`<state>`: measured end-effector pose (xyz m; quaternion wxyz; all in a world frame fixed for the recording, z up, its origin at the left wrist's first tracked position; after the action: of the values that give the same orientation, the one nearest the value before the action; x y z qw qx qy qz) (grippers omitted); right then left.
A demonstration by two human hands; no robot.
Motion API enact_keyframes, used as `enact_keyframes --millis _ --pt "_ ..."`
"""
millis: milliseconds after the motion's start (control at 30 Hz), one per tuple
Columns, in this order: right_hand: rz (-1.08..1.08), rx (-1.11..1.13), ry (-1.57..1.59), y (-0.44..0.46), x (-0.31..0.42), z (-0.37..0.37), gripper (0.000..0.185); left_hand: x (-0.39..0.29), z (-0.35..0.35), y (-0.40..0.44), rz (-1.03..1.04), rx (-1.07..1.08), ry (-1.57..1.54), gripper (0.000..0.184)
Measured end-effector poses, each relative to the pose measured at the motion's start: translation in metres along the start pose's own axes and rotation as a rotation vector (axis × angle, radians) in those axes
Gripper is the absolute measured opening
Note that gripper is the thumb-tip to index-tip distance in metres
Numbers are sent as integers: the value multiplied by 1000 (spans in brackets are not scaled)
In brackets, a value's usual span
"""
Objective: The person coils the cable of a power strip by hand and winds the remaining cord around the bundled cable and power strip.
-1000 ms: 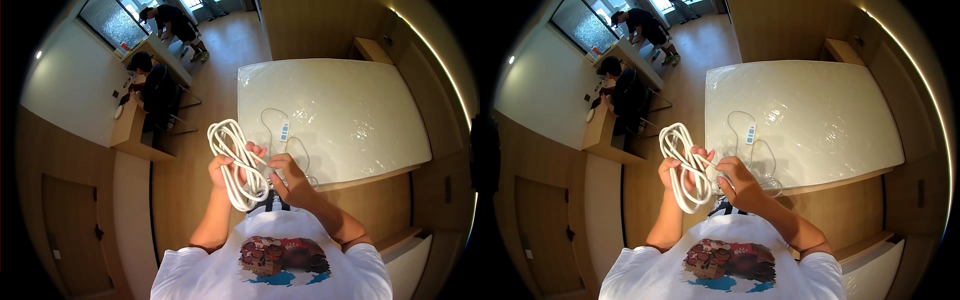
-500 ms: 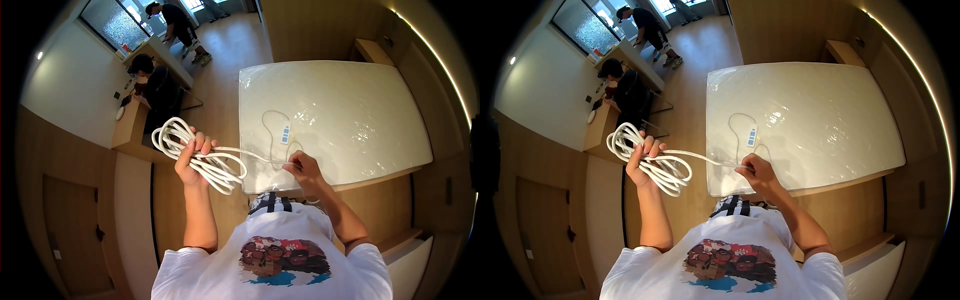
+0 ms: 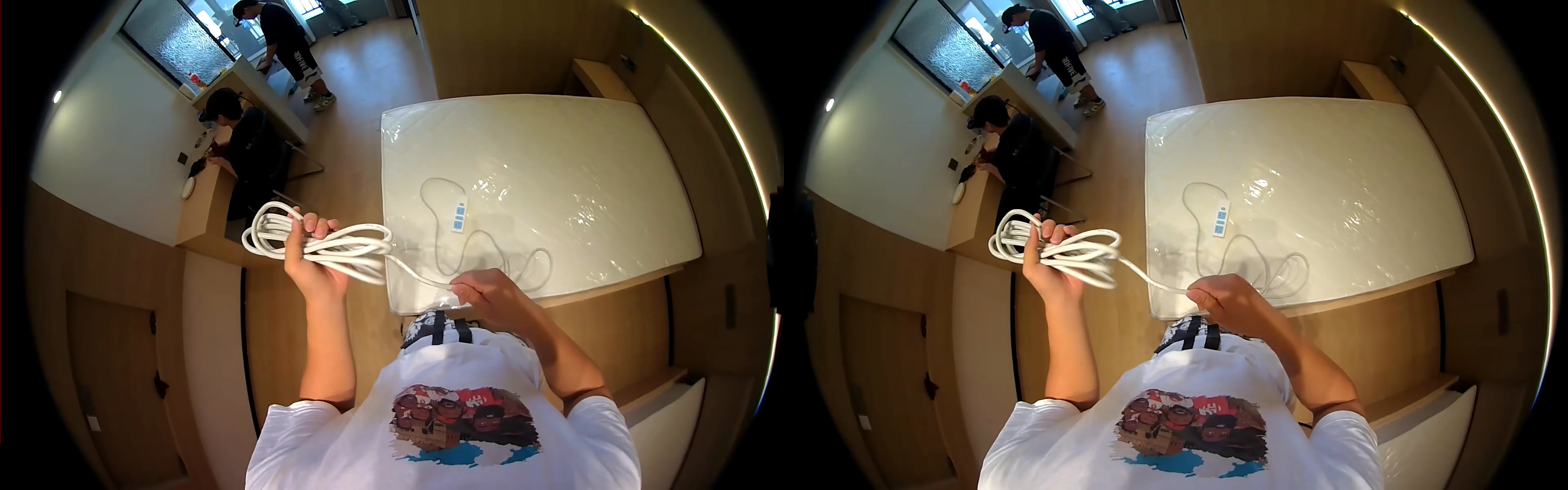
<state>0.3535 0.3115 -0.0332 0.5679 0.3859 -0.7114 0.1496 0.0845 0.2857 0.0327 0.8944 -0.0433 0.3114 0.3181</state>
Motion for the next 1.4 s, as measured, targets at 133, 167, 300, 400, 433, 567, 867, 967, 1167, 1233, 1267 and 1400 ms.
enact_keyframes --millis 133,167,300,400,433,567,867,967,1167,1233,1267,1400 --pt "414 505 384 -18 -65 42 27 15 39 -9 -344 225 -593 21" --pt "462 602 533 -19 -64 53 27 15 49 -14 -384 273 -658 23" --pt "314 496 352 -7 -50 33 42 2 55 -15 -401 460 -553 28" --pt "253 42 107 5 -32 -18 27 -6 40 -8 -343 451 -290 33" --pt "226 -86 24 7 -27 -33 24 -7 34 -5 -325 418 -194 32" --pt "-80 -311 -198 8 21 -51 10 -14 2 3 -91 56 -3 20" --pt "-220 -177 -352 7 62 -9 17 -6 9 -14 320 -51 787 26" --pt "-328 -158 -407 7 82 -8 17 38 31 -27 20 197 1133 29" --pt "-580 -221 -313 12 100 -6 36 131 30 -85 -600 617 601 74" --pt "-525 -311 -382 15 97 -15 72 151 16 -113 -964 671 403 96" --pt "-479 -340 -353 16 95 -18 83 156 6 -125 -1080 671 372 101" --pt "-347 -349 -113 23 62 -17 107 157 8 -146 -1189 662 110 91"
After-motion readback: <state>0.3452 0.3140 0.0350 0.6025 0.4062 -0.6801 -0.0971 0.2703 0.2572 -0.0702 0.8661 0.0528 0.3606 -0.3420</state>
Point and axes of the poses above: each hand's wrist, its own y-axis towards the middle knuckle, its own z-axis out of the palm, x = y × z, the point moved 10 cm from there along y, towards the middle knuckle, and after that the axes turned 4 degrees about y, right-handed, at the moved point
